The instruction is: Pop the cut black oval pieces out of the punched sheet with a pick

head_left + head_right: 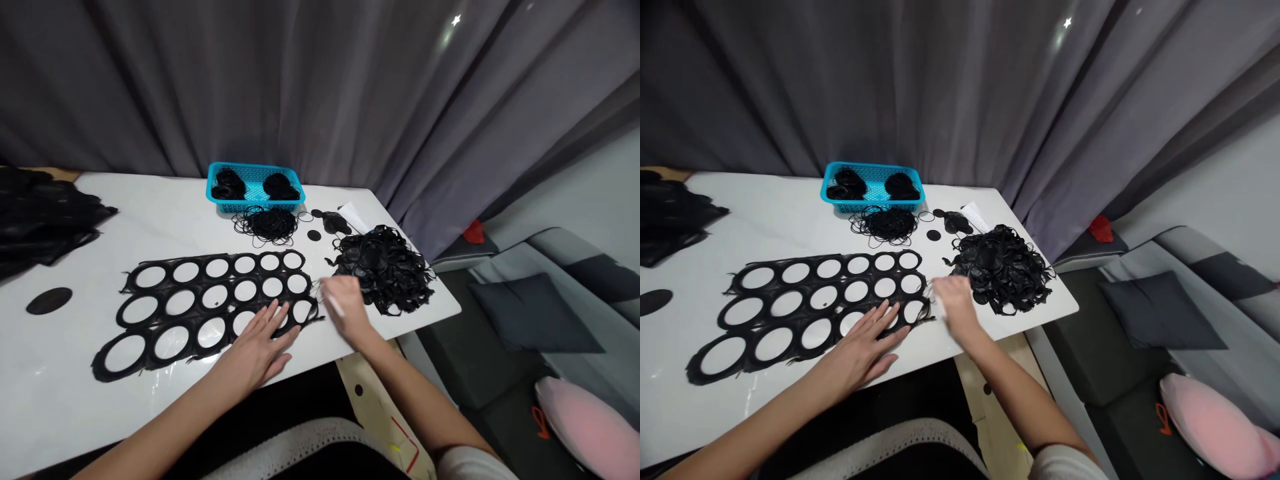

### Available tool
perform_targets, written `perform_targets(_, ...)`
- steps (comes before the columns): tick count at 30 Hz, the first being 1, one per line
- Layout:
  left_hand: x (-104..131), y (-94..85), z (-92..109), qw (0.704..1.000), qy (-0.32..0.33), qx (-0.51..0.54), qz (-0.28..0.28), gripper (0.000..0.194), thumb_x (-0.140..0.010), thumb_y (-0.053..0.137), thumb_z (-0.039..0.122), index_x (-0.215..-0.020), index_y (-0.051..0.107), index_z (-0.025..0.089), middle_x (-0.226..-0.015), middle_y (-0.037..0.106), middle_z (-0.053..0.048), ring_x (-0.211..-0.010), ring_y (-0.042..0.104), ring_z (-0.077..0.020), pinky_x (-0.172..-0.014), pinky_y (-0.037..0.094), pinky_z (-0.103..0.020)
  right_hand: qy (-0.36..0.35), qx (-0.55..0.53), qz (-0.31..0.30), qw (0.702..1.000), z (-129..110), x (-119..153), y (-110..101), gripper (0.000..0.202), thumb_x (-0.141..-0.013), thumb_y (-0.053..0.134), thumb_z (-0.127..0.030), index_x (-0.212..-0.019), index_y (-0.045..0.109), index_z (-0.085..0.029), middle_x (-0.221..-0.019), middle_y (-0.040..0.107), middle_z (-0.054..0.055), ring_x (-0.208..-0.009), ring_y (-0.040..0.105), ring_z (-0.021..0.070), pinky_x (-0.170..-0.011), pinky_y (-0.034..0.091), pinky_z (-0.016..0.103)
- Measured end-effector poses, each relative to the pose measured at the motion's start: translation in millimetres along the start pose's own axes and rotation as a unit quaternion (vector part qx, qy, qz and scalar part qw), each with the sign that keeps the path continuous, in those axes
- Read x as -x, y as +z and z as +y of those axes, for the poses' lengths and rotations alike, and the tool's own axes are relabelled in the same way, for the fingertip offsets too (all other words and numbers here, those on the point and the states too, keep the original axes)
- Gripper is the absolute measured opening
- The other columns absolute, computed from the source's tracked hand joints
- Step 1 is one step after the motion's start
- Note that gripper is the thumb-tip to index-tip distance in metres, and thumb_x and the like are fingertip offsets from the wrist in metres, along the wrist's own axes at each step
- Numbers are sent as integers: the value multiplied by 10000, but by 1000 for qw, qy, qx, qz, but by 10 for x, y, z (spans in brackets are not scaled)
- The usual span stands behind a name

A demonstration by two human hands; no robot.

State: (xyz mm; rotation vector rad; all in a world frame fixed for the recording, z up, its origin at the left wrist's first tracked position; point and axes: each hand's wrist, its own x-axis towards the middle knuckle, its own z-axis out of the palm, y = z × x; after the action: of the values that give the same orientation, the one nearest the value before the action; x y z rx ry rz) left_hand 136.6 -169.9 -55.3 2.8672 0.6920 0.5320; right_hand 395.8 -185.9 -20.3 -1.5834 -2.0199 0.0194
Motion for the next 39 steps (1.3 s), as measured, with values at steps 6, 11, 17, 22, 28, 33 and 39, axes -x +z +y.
perform_targets(6, 59, -119, 48, 999, 1, -31, -13, 475, -966, 589, 354, -1420, 524, 230, -1576, 393, -158, -1450, 373, -353, -1138, 399, -515, 177, -134, 66, 973, 164, -416, -129, 164, -943, 517, -271, -817, 602, -211, -890, 723, 61, -831, 639, 217, -800, 444, 329)
perform_targets(11, 288, -207, 80, 996, -32, -83, 8, 465, -1013, 504, 361, -1435, 503, 166, -1537, 450, -169, -1415, 439, -322, -1131, 417, -499, 169, -331, -126, 920, -351, -238, 76, 123, -899, 589, -285, -800, 613, -215, -904, 737, 17, -836, 654, 186, -763, 470, 289)
perform_targets(17, 424, -178, 86, 997, -46, -59, 6, 451, -1008, 521, 346, -1433, 514, 196, -1565, 412, -156, -1410, 448, -316, -1131, 419, -487, 126, -338, -189, 913, -593, -27, 224, 94, -891, 617, -246, -801, 629, -222, -920, 724, 6, -917, 645, 195, -835, 476, 320)
perform_targets(22, 423, -169, 94, 998, -53, -38, 12, 450, -1008, 520, 312, -1446, 499, 211, -1576, 396, -149, -1430, 419, -313, -1145, 402, -493, 93, -319, -184, 925, -586, 9, 250, 97, -896, 626, -207, -803, 640, -231, -915, 709, 2, -937, 622, 193, -851, 471, 327)
perform_targets(28, 436, -160, 91, 998, -53, -33, 10, 438, -1007, 509, 284, -1439, 503, 216, -1576, 394, -154, -1438, 405, -317, -1142, 402, -504, 49, -278, -167, 945, -596, 22, 274, 105, -892, 645, -150, -826, 638, -231, -880, 714, -9, -899, 613, 182, -858, 455, 326)
perform_targets(33, 445, -151, 62, 997, -59, -41, 12, 463, -981, 556, 308, -1436, 509, 244, -1614, 321, -152, -1472, 321, -367, -1145, 374, -559, -112, -204, -160, 959, -598, 118, 268, 88, -935, 589, -154, -999, 620, -207, -1089, 728, 59, -997, 611, 214, -908, 408, 377)
perform_targets(39, 442, -161, 52, 998, -59, -34, 12, 460, -959, 578, 291, -1416, 533, 275, -1609, 336, -129, -1467, 311, -404, -1119, 396, -585, -82, -82, -111, 987, -299, -236, 264, 116, -928, 513, -147, -951, 613, -203, -1085, 719, 109, -1004, 613, 260, -905, 376, 409)
